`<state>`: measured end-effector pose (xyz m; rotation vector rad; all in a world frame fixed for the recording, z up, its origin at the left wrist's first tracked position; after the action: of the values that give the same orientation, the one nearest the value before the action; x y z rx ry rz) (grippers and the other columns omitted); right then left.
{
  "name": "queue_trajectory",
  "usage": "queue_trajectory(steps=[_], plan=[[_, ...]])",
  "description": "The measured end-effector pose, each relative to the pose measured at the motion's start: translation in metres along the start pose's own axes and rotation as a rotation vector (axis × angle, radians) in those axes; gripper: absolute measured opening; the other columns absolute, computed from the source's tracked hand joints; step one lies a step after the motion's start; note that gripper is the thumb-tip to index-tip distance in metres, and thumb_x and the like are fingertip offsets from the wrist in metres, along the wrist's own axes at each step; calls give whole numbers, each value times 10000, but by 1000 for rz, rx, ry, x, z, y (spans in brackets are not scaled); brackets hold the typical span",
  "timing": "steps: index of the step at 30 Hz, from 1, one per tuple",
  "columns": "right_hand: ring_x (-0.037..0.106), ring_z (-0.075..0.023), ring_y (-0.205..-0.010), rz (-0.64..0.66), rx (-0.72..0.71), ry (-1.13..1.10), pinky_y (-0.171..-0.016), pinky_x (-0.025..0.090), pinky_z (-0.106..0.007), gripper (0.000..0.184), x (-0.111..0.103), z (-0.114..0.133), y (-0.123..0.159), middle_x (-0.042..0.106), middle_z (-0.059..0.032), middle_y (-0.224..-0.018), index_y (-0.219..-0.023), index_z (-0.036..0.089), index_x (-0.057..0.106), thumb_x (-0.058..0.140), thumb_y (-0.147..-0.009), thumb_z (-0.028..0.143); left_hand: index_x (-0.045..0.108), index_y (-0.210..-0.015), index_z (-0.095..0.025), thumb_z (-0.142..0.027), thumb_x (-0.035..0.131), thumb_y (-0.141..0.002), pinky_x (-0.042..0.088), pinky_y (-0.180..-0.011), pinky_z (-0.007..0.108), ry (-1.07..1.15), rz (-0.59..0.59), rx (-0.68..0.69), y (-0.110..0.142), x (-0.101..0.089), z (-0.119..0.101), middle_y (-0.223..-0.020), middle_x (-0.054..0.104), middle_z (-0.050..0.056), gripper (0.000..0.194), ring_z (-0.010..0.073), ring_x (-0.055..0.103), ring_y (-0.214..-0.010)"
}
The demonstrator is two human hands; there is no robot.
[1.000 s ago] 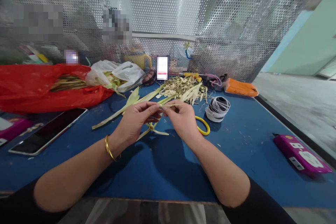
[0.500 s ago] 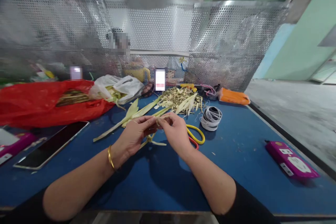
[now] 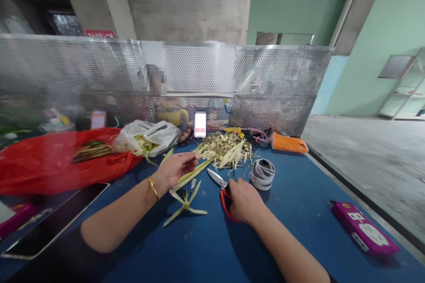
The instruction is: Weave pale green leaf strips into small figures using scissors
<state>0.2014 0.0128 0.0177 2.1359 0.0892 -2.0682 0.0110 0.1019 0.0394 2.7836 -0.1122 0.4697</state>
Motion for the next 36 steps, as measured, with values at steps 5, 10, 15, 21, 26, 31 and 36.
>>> queue_trajectory(steps=[5,10,15,21,26,31,36], plan=[[643,-300,-962,-52,19,-310,-782,454,-364,591,2,-13,6,684,-148,-1040,-1257,162,546,503,-671,98,672,-708,-72,-117,649,-815,504,-480,171,58,-1,-83,-18,-10,10,-605,667,64,118,90,604,-484],[637,-214,-822,-111,52,-1026,-716,497,-315,605,9,-27,0,675,-65,-959,-1303,158,483,542,-713,279,665,-789,-97,-88,631,-822,530,-511,175,199,-32,-135,-27,-16,13,-702,701,62,48,103,657,-566],[586,-198,-840,-154,112,-1031,-778,479,-296,666,12,-20,-3,614,-10,-896,-1252,181,498,704,-661,407,653,-810,-116,-91,646,-814,538,-519,184,237,-7,-163,-30,-15,15,-683,682,36,26,104,660,-565],[583,-206,-901,-49,138,-884,-819,461,-292,666,6,-7,6,630,-10,-996,-1274,216,480,713,-671,378,660,-782,-115,-115,677,-796,530,-530,169,173,47,-156,-28,-11,23,-678,679,38,23,88,641,-545],[598,-211,-904,-65,142,-876,-816,466,-297,631,1,-1,8,651,-12,-998,-1252,222,512,719,-677,381,661,-784,-130,-133,721,-756,532,-557,171,106,90,-148,-24,-6,30,-695,692,36,67,97,649,-570],[607,-219,-903,-112,128,-830,-830,478,-322,615,1,0,10,660,-26,-1017,-1246,224,528,719,-693,413,653,-762,-132,-97,712,-748,531,-567,187,79,109,-116,-20,-2,33,-665,688,32,70,108,651,-570],[629,-218,-877,-208,40,-863,-799,509,-327,479,7,-2,7,681,-40,-969,-1224,212,570,625,-785,393,666,-763,-124,-85,713,-735,533,-588,203,43,108,-106,-16,0,34,-661,699,49,67,128,661,-600]])
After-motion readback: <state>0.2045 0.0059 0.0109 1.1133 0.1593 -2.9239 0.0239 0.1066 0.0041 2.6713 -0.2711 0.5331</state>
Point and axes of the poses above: each hand's wrist, its own y-axis away from the middle knuckle, its own x-axis out of the palm, z = x × y, the point moved 4 cm from there along -y, towards the middle knuckle
